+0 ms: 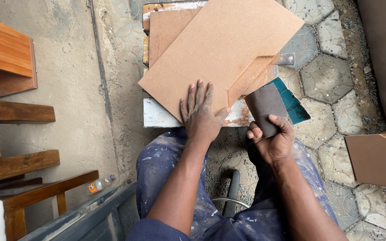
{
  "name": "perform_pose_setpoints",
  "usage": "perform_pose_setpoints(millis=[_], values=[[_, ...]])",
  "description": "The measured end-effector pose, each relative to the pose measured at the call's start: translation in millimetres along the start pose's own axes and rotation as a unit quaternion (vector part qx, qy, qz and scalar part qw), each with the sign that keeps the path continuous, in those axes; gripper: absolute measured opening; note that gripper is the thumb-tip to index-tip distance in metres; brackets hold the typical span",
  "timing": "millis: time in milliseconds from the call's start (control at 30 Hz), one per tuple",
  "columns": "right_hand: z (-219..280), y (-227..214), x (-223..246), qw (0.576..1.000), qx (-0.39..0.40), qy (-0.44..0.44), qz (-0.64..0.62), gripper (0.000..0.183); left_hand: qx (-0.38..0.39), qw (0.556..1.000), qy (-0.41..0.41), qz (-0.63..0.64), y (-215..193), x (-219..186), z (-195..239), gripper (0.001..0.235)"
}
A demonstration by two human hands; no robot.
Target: The person sands the edges and surfaces of a rectangular wooden board using a sanding block. They hold the board with one hand while rubbing the sanding block back and forth along the edges and flat areas.
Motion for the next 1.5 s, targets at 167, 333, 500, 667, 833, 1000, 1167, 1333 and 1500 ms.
perform_pose_setpoints(millis=[167, 333, 500, 667, 833, 1000, 1167, 1333, 1500], values=[[-1, 3, 1, 1.000, -0.002, -0.003, 0.007, 0.011, -0.070, 0.996, -0.029, -0.053, 16, -12, -12, 0.085], [-6, -5, 1, 1.000, -0.022, -0.006, 0.007, 0.013, -0.108, 0.988, -0.036, -0.106, 28, -14, -11, 0.084], [-12, -17, -3, 1.000, -0.020, -0.008, -0.011, 0.022, -0.011, 0.996, 0.044, -0.078, 11, -8, 9, 0.096], [-1, 14, -4, 0.999, -0.005, -0.015, 0.031, 0.034, -0.005, 0.999, 0.045, 0.011, 6, 3, 1, 0.083], [-8, -7, -35, 0.991, 0.035, -0.026, 0.130, 0.041, -0.068, 0.998, 0.006, 0.013, 10, 10, -11, 0.072], [1, -9, -46, 0.980, 0.037, -0.020, 0.193, 0.042, -0.098, 0.994, -0.017, -0.045, 13, 9, -22, 0.084], [7, 3, -44, 0.974, 0.002, -0.025, 0.224, 0.038, -0.084, 0.995, -0.012, -0.062, 13, 11, -24, 0.084], [22, 25, -46, 0.961, -0.012, -0.066, 0.269, 0.025, -0.078, 0.993, -0.008, -0.083, 16, 12, -24, 0.085], [3, 5, -73, 0.959, -0.076, -0.080, 0.262, 0.021, -0.076, 0.994, -0.007, -0.082, 17, 12, -25, 0.084]])
Point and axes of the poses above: each hand's wrist, its own z-axis away from the middle knuckle, its own y-axis out of the palm, x = y × z, the point moved 1 cm from there along -z, towards the middle knuckle, and after that the axes turned 7 degrees about -y, right-handed, at the moved point
